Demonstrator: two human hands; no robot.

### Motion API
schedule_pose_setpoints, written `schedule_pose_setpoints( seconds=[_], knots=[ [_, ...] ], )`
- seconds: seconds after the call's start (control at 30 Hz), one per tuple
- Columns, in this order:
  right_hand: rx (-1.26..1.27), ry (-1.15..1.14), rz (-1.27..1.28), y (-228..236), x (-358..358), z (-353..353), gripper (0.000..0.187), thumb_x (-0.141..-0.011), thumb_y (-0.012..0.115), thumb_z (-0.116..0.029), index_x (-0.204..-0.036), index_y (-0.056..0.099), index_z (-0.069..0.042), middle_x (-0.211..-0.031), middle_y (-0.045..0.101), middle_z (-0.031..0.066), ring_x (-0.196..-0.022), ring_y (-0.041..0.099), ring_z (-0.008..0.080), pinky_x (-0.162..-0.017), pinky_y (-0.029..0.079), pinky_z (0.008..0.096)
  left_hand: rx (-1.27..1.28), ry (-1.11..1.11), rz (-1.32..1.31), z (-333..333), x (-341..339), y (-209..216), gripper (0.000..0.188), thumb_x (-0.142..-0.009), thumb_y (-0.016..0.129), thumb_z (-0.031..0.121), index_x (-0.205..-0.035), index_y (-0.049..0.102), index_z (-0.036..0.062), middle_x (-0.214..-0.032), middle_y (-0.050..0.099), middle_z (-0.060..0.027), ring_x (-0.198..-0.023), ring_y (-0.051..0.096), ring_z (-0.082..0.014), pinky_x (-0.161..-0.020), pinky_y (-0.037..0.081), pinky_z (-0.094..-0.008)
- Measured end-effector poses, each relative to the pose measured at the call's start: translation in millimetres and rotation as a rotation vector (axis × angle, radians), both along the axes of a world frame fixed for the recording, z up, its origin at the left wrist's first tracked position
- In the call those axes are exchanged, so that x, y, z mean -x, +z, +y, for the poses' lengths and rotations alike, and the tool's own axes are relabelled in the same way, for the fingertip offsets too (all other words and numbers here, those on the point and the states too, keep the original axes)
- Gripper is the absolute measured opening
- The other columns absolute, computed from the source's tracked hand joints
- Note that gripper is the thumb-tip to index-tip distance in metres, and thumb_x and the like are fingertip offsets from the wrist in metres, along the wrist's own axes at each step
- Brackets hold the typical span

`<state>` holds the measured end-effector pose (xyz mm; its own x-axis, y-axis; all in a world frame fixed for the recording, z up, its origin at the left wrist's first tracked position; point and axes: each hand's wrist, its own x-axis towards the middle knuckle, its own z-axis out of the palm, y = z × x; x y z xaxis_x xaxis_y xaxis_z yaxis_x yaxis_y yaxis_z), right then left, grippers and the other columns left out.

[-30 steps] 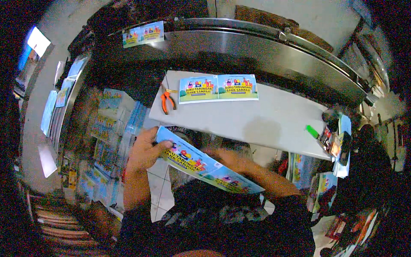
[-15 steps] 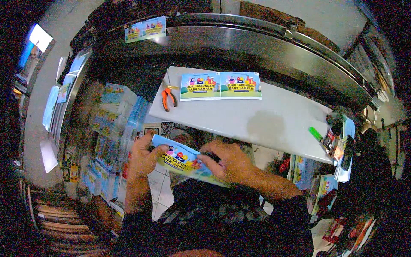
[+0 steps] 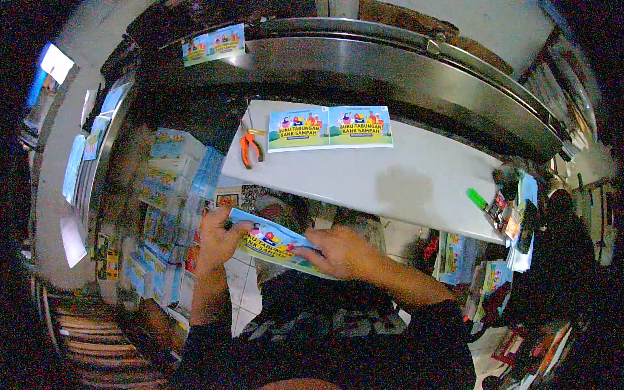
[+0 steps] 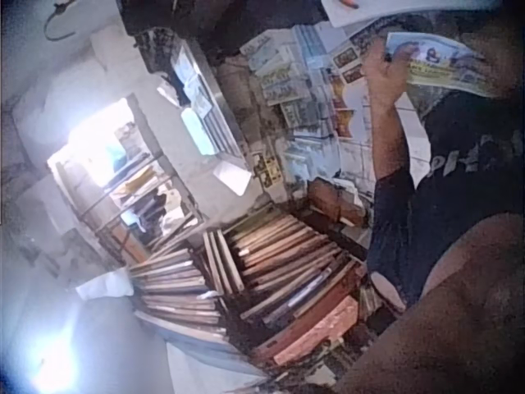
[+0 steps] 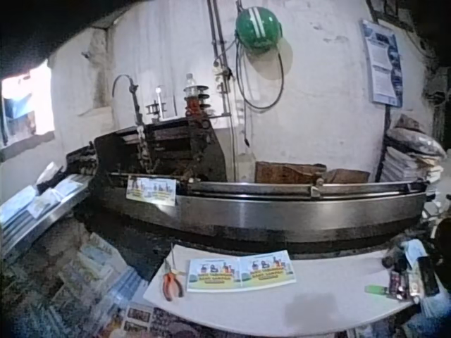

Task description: The person organizes and stacks printed booklets on a metal machine bed and a worktable, aligning the edges by hand and placing them into neat piles.

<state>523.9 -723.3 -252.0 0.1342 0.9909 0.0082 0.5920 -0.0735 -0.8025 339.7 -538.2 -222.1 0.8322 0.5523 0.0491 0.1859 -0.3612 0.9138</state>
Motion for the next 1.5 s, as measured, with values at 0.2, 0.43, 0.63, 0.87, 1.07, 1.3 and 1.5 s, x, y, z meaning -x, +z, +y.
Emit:
schedule_pose_setpoints(
  seconds=[0.2,0.43,0.63,0.87,1.07,1.3,1.5],
  knots=[
    [0.003,-0.029,0.159,-3.6,1.1,-4.2,0.035,-0.089,0.061,-0.039,-0.099,0.064,-0.006,-0.079,0.065,0.018,-0.07,0.065,0.0367,-0.063,0.052,0.0462,-0.015,-0.038,0.015,2.1,0.3,0.3,0.019,-0.08,0.071,0.01,-0.094,0.067,-0.0014,-0.083,0.068,-0.0082,-0.076,0.062,-0.0115,-0.068,0.049,-0.0286],
    [0.024,-0.146,0.417,-13.3,5.9,-12.1,0.029,-0.088,0.064,-0.035,-0.094,0.066,-0.008,-0.075,0.064,0.0156,-0.064,0.065,0.0315,-0.057,0.051,0.0419,-0.105,-0.091,0.031,-2.2,-2.9,1.6,0.019,-0.079,0.071,0.012,-0.093,0.068,0.0,-0.078,0.067,-0.0105,-0.071,0.064,-0.0153,-0.065,0.05,-0.0296],
    [-0.007,-0.119,0.059,-4.6,4.4,-13.6,0.022,-0.083,0.073,-0.027,-0.088,0.063,-0.008,-0.075,0.066,0.0076,-0.06,0.064,0.0166,-0.053,0.049,0.0308,-0.282,-0.095,0.0,-5.0,-9.6,-2.5,0.015,-0.075,0.071,0.012,-0.083,0.069,0.0,-0.073,0.066,-0.0125,-0.063,0.064,-0.0237,-0.059,0.049,-0.0316],
    [-0.223,-0.313,0.346,-35.8,6.2,-17.6,0.023,-0.083,0.073,-0.014,-0.097,0.057,-0.004,-0.078,0.066,0.0077,-0.072,0.064,0.0126,-0.061,0.051,0.0282,-0.219,-0.038,0.026,-5.0,-8.5,-10.0,0.014,-0.076,0.071,0.011,-0.082,0.068,-0.0011,-0.071,0.065,-0.0127,-0.063,0.063,-0.0186,-0.057,0.047,-0.0301],
    [-0.085,-0.498,0.768,-23.5,-20.6,-20.8,0.03,-0.084,0.069,-0.006,-0.111,0.057,-0.001,-0.087,0.067,0.0104,-0.083,0.063,0.0115,-0.072,0.052,0.0264,-0.084,0.05,0.015,0.8,-8.9,-20.2,0.016,-0.082,0.068,0.011,-0.092,0.066,-0.001,-0.077,0.068,-0.0093,-0.069,0.062,-0.0115,-0.065,0.048,-0.0257],
    [0.455,-0.482,0.079,9.4,-94.7,-39.1,0.041,-0.079,0.072,-0.012,-0.117,0.059,-0.007,-0.106,0.065,0.01,-0.093,0.064,0.0217,-0.082,0.052,0.0345,0.079,0.209,0.018,6.4,-72.2,-82.0,0.031,-0.088,0.064,0.018,-0.111,0.059,-0.0023,-0.096,0.068,-0.0145,-0.084,0.063,-0.0158,-0.078,0.049,-0.0303],
    [0.111,-0.093,-0.689,-54.3,-82.3,-25.8,0.072,-0.071,0.074,-0.04,-0.129,0.05,-0.005,-0.137,0.044,0.018,-0.125,0.042,0.0399,-0.103,0.039,0.0498,-0.22,0.22,0.093,8.3,-117.1,-107.9,0.043,-0.089,0.061,0.02,-0.124,0.05,-0.0016,-0.101,0.065,-0.025,-0.092,0.064,-0.0409,-0.083,0.049,-0.0445]
  ],
)
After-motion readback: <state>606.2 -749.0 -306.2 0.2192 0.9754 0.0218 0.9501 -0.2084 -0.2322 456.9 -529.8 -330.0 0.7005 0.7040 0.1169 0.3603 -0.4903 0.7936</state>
